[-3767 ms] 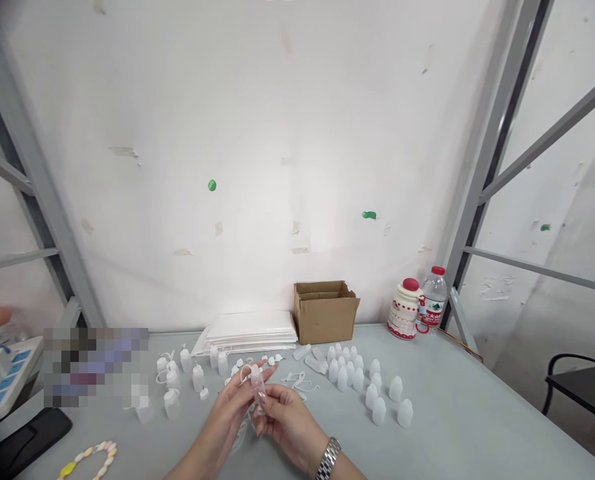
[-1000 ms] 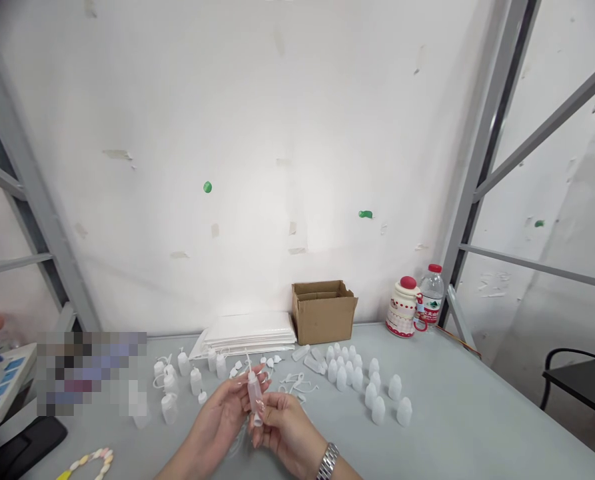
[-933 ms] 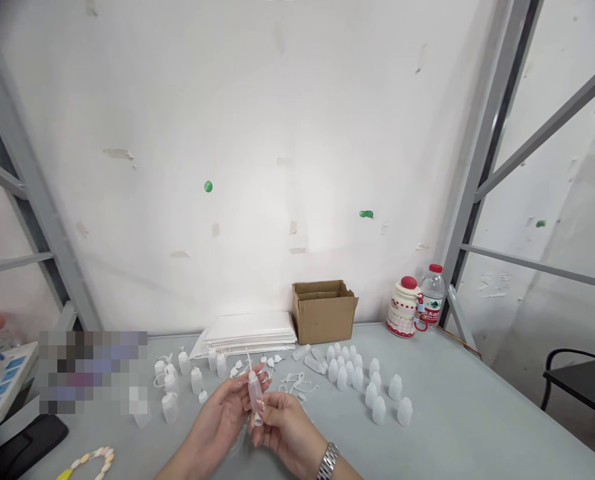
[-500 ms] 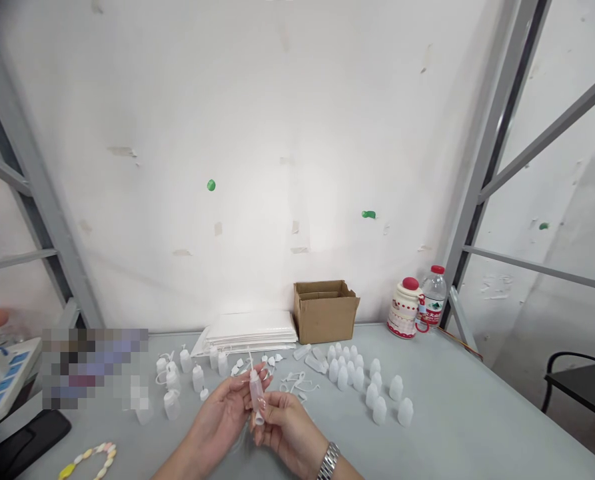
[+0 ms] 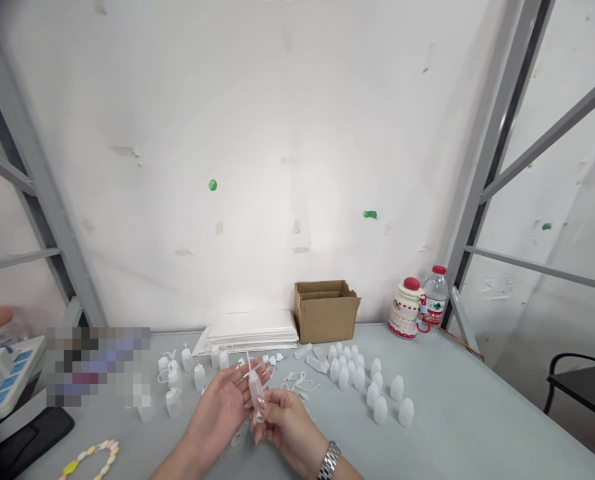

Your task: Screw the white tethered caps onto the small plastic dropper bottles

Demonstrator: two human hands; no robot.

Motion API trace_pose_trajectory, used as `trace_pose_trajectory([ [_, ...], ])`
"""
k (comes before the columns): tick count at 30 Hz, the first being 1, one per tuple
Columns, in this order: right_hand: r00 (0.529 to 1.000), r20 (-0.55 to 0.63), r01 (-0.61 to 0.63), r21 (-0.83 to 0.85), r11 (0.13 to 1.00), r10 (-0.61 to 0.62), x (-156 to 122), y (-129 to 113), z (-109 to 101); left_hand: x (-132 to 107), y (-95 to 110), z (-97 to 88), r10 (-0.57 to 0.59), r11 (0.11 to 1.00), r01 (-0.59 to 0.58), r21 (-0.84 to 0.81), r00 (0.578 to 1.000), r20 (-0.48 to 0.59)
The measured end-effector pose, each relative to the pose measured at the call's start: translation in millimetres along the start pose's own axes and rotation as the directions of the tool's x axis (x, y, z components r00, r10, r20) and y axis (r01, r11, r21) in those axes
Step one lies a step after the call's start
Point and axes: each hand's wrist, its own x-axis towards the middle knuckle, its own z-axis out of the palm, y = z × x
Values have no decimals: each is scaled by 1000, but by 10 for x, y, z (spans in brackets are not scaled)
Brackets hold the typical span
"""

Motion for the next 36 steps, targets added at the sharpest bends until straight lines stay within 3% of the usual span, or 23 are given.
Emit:
trace_pose_trajectory([
  [7, 982, -179, 32, -170, 985, -63, 44, 33, -47, 21, -17, -60, 250, 955, -239, 177, 967, -44],
  [11, 974, -190, 87, -186, 979, -123, 52, 23, -72, 48, -69, -108, 265, 947, -219, 233, 946, -187],
  [13, 974, -182, 103, -175, 979, -135, 52, 24, -75, 59, -110, -118, 246, 949, -193, 249, 947, -205],
  [19, 981, -147, 91, -237, 967, -128, 78, 62, -94, 50, -211, -86, 207, 929, -161, 333, 973, -106],
  [25, 967, -198, 80, -360, 930, -160, 112, 82, -143, 31, -225, -84, 351, 772, -233, 591, 932, -92],
  [28, 949, -228, 101, -439, 893, -219, 116, 99, -149, 63, -243, -116, 349, 739, -248, 627, 936, -40],
  [32, 943, -224, 121, -460, 879, -247, 112, 78, -150, 101, -240, -128, 300, 752, -263, 605, 953, 42],
  [36, 982, -122, 98, -309, 946, -142, 85, -14, -143, 72, -190, -70, 210, 864, -199, 462, 977, 28],
])
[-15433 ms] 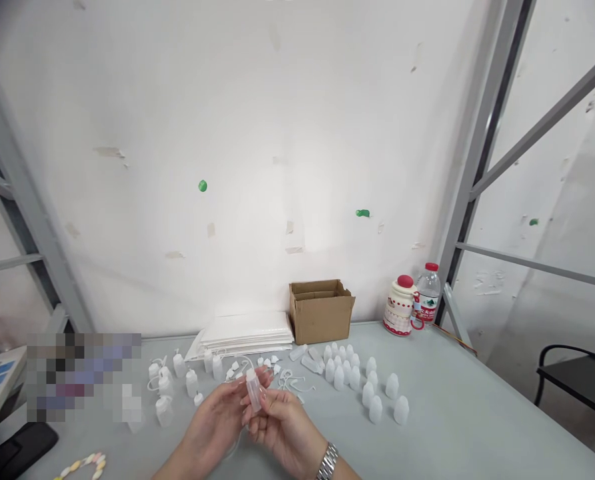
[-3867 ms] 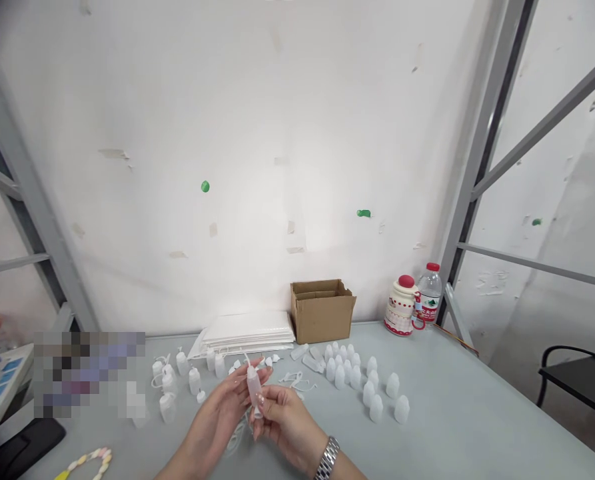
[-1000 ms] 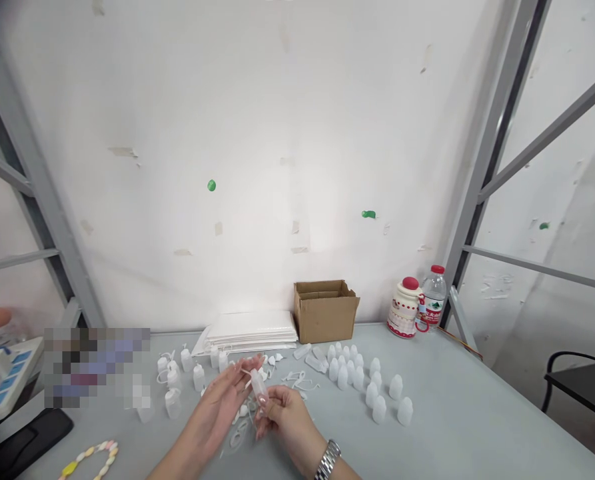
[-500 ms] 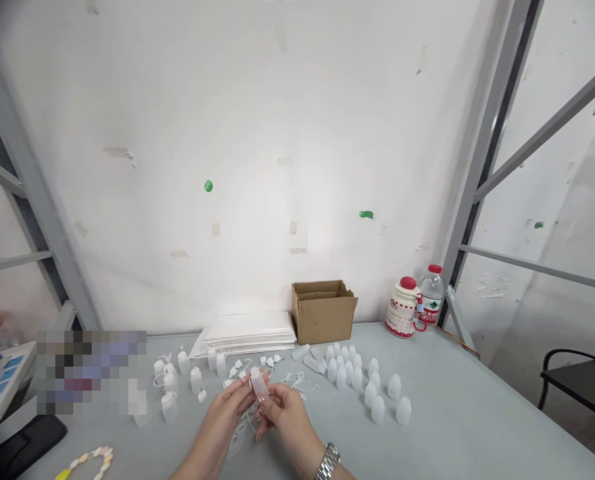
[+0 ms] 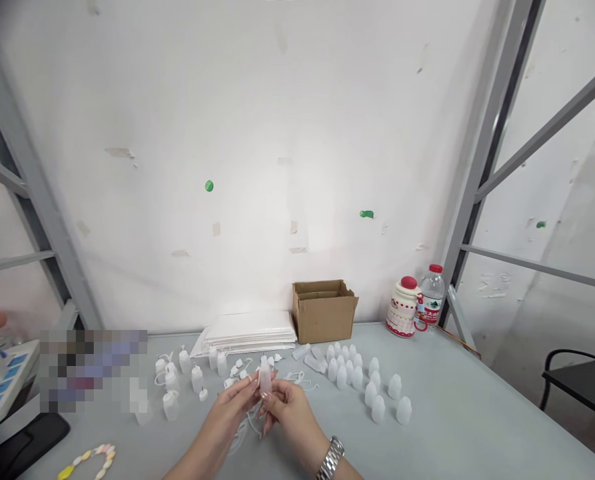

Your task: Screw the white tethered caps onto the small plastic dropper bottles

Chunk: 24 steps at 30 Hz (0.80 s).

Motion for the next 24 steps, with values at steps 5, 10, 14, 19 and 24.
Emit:
trace_pose_trajectory([
  [5, 979, 191, -107, 205, 973, 67, -71, -92, 17, -27, 43, 26, -102, 980, 118, -159, 989, 105],
  [10, 975, 191, -148, 177, 973, 114, -88, -85, 32, -11, 0, 21, -90, 985, 101, -138, 993, 82],
  [14, 990, 69, -120, -33, 992, 122, -14, -132, -80, 2, 31, -16, -11, 997, 6, -79, 998, -64],
  [19, 983, -183, 6, -136, 991, -31, 40, -262, -239, 17, 8, -43, 29, 999, -31, -9, 994, -101],
  [24, 964, -265, 46, 40, 998, -33, 21, -278, -250, -6, -32, 0, 38, 996, -38, 79, 999, 9],
])
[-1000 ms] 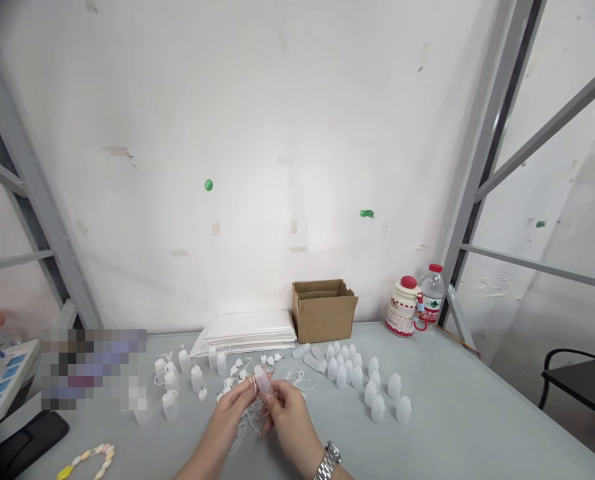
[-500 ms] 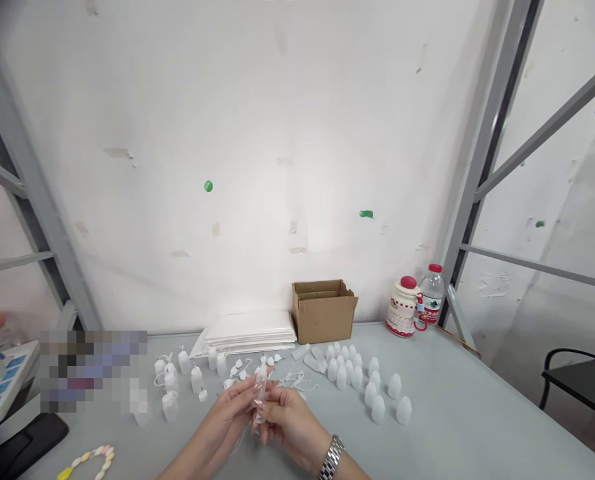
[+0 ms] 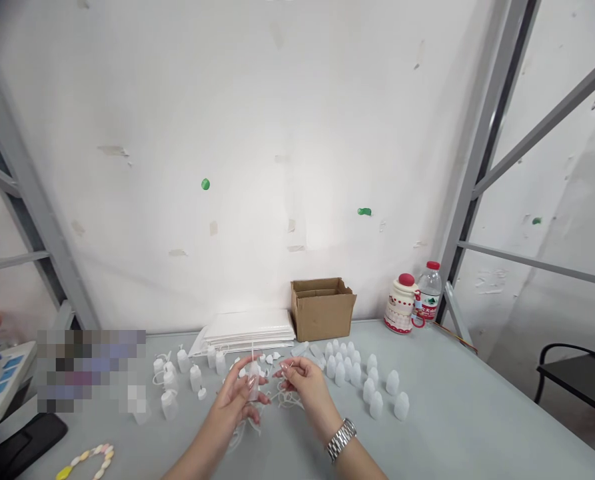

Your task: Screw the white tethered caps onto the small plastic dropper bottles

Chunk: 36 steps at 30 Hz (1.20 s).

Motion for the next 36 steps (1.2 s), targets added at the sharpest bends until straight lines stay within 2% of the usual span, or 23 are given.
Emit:
trace_pose_trajectory([
  [5, 1000, -15, 9, 140, 990, -7, 18, 21, -8, -20, -20, 12, 20, 996, -28, 85, 996, 91],
  [8, 998, -1, 60, 81, 995, -60, 8, -10, -13, -21, -70, 18, 16, 992, -36, 124, 988, 157],
  [11, 994, 69, 85, 3, 996, -85, -20, -39, 3, -31, -116, 31, 19, 990, -44, 134, 983, 183],
  [17, 979, 170, 122, -72, 990, -109, -28, -40, 17, -31, -128, 36, 10, 994, -27, 102, 986, 167],
  [21, 962, 231, 184, -149, 972, -146, -34, -121, -21, -23, -74, 25, -4, 994, -8, 112, 995, 102],
  [26, 948, 294, 201, -260, 944, -121, -77, -248, -83, -25, -25, 0, -39, 991, 33, 129, 998, 39],
  [30, 929, 347, 253, -334, 908, -131, -75, -244, -140, -16, -36, -8, -68, 987, 61, 147, 997, 39],
  [33, 913, 388, 265, -337, 903, -124, -77, -240, -155, -13, -29, -10, -94, 991, 87, 102, 993, 66],
  [36, 894, 408, 352, -385, 853, -185, -99, -267, -138, -8, -6, -26, -96, 993, 91, 71, 993, 72],
])
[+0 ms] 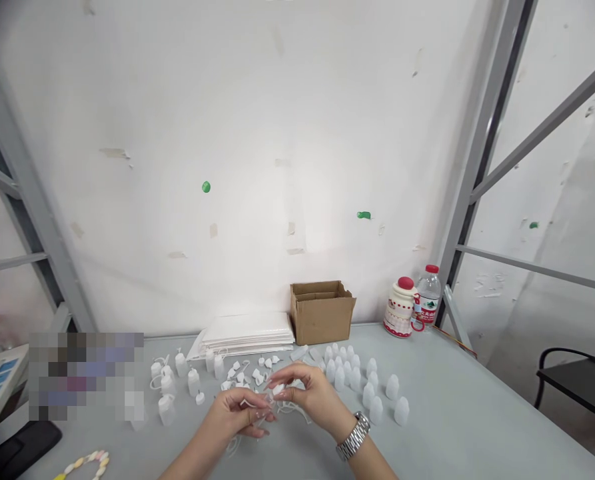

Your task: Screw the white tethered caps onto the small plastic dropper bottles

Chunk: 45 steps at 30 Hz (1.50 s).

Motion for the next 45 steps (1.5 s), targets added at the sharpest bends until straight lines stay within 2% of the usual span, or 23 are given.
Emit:
trace_pose_trajectory([
  [3, 998, -25, 53, -117, 992, -56, -3, -35, 10, 1, 26, -21, 5, 999, -5, 40, 1000, 5],
  [8, 997, -32, 61, -255, 965, -71, -7, 11, 48, -17, 60, 7, 9, 998, -9, 66, 1000, 6],
  [14, 983, -160, 3, -458, 889, -86, -22, 188, 206, -30, 30, 73, -7, 989, 16, 149, 998, -64],
  [16, 980, -186, -20, -423, 906, -65, -20, 210, 237, -32, 16, 74, -1, 986, 15, 167, 997, -83],
  [18, 985, -174, -52, -305, 951, -2, -13, 198, 234, -31, 6, 63, 17, 988, -4, 156, 997, -81],
  [23, 991, -14, -131, 12, 991, 131, 12, 147, 149, -26, -31, 9, 105, 977, -91, 193, 993, -62],
  [24, 989, -10, -150, 14, 989, 150, 15, 152, 144, -26, -45, -2, 132, 964, -114, 239, 990, -59],
  [26, 985, -61, -167, -86, 982, 162, 16, 176, 159, -27, -80, -24, 207, 916, -184, 357, 978, -28],
  [28, 981, -138, -165, -239, 957, 135, 13, 206, 191, -25, -119, -43, 274, 848, -252, 465, 961, 21],
  [30, 980, -174, -151, -308, 939, 100, 8, 219, 214, -18, -148, -54, 296, 816, -272, 511, 954, 35],
  [35, 995, -67, -88, -120, 989, 80, 16, 157, 167, -8, -147, -37, 232, 913, -200, 357, 971, -50],
  [39, 996, -58, -68, -103, 992, 62, 29, 124, 135, -13, -114, -26, 213, 931, -183, 315, 975, -63],
  [42, 996, -55, -80, -115, 990, 74, 20, 142, 155, -16, -118, -43, 310, 855, -276, 439, 951, -7],
  [45, 995, -80, -84, -216, 973, 68, -3, 186, 202, -17, -163, -84, 437, 696, -382, 608, 897, 63],
])
